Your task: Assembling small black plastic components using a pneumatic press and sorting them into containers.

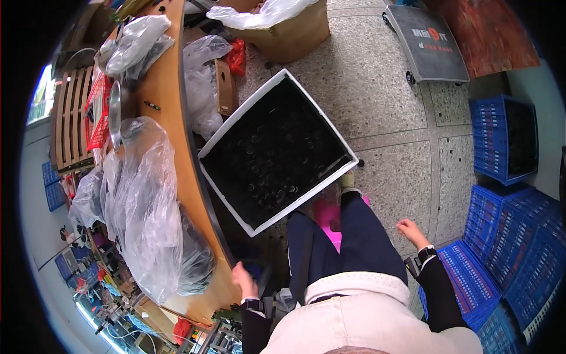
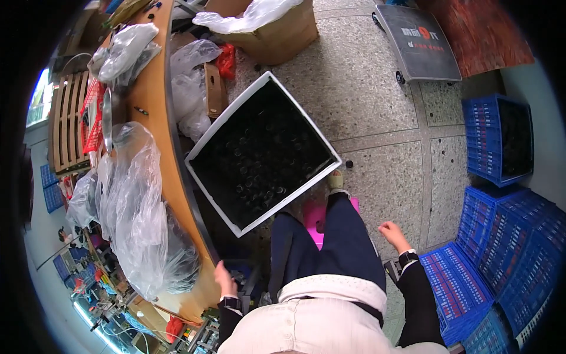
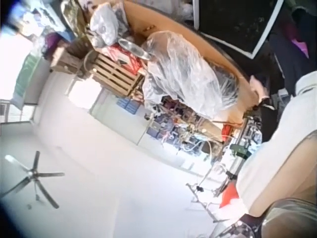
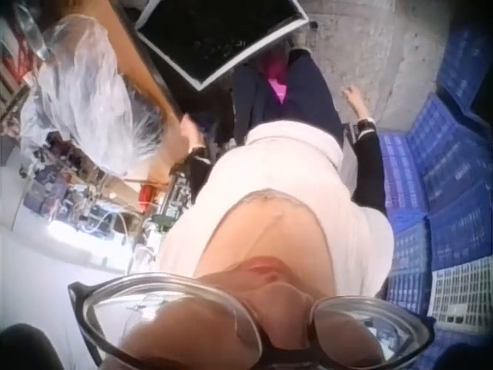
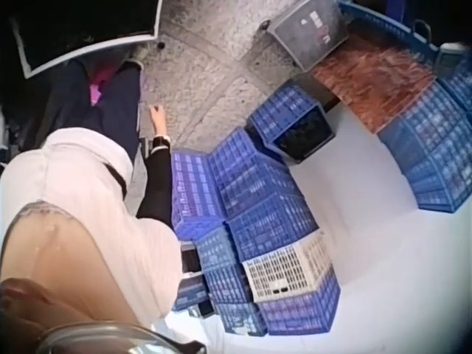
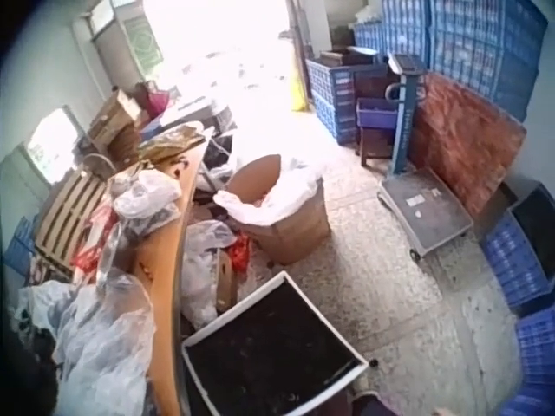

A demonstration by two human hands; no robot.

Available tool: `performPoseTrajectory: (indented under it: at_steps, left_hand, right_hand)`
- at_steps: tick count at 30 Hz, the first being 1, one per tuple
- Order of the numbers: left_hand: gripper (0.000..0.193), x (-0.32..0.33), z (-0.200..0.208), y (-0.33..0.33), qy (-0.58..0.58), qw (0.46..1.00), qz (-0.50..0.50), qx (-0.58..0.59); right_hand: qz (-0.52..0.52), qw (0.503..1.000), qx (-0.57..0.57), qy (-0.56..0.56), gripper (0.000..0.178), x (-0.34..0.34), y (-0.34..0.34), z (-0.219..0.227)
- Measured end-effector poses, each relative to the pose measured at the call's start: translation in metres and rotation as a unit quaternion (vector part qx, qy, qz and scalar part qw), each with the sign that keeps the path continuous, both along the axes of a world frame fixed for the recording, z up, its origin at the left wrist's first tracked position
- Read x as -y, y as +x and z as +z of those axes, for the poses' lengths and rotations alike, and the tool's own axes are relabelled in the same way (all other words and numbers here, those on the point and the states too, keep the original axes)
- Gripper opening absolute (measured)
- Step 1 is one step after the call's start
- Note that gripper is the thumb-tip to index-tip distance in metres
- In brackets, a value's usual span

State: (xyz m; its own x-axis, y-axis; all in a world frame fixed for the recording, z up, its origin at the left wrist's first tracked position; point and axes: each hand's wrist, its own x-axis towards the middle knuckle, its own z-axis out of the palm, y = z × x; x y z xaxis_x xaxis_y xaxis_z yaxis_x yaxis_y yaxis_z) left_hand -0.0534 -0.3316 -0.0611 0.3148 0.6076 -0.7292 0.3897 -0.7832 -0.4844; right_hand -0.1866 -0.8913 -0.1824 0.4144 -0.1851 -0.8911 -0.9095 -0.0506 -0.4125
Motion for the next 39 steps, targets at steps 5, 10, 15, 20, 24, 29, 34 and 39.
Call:
performPoseTrajectory:
  at_steps: [5,10,15,20,24,29,34,39]
  left_hand:
    - [0.034,0.119,-0.005,0.043,-0.440,0.858,0.179,0.196]
    - [0.052,0.146,-0.032,0.034,-0.522,0.849,0.080,0.023]
    - [0.084,0.178,-0.046,0.053,-0.515,0.849,-0.069,-0.098]
    - [0.105,0.168,-0.103,0.027,-0.527,0.821,-0.153,-0.160]
    - [0.105,0.146,-0.131,0.037,-0.554,0.802,-0.149,-0.167]
    - [0.090,0.134,-0.150,0.050,-0.512,0.792,-0.153,-0.295]
    - [0.085,0.039,-0.177,-0.056,-0.516,0.842,-0.124,-0.099]
    - [0.072,0.104,-0.177,-0.006,-0.496,0.866,-0.063,-0.028]
  right_hand:
    - [0.032,0.995,-0.043,-0.079,0.018,0.069,-0.067,-0.047]
    - [-0.149,0.979,-0.035,-0.137,0.014,0.084,-0.085,-0.101]
    - [-0.218,0.974,-0.028,-0.050,0.013,0.049,-0.055,-0.147]
    - [0.020,0.994,-0.047,-0.096,0.023,0.026,-0.009,-0.240]
    - [0.137,0.973,0.071,-0.173,0.041,0.011,0.069,-0.351]
    - [0.311,0.926,0.020,-0.213,0.062,0.006,0.156,-0.485]
    - [0.450,0.824,0.065,-0.339,0.042,-0.020,0.160,-0.594]
    - [0.253,0.905,0.125,-0.320,0.033,-0.012,0.146,-0.557]
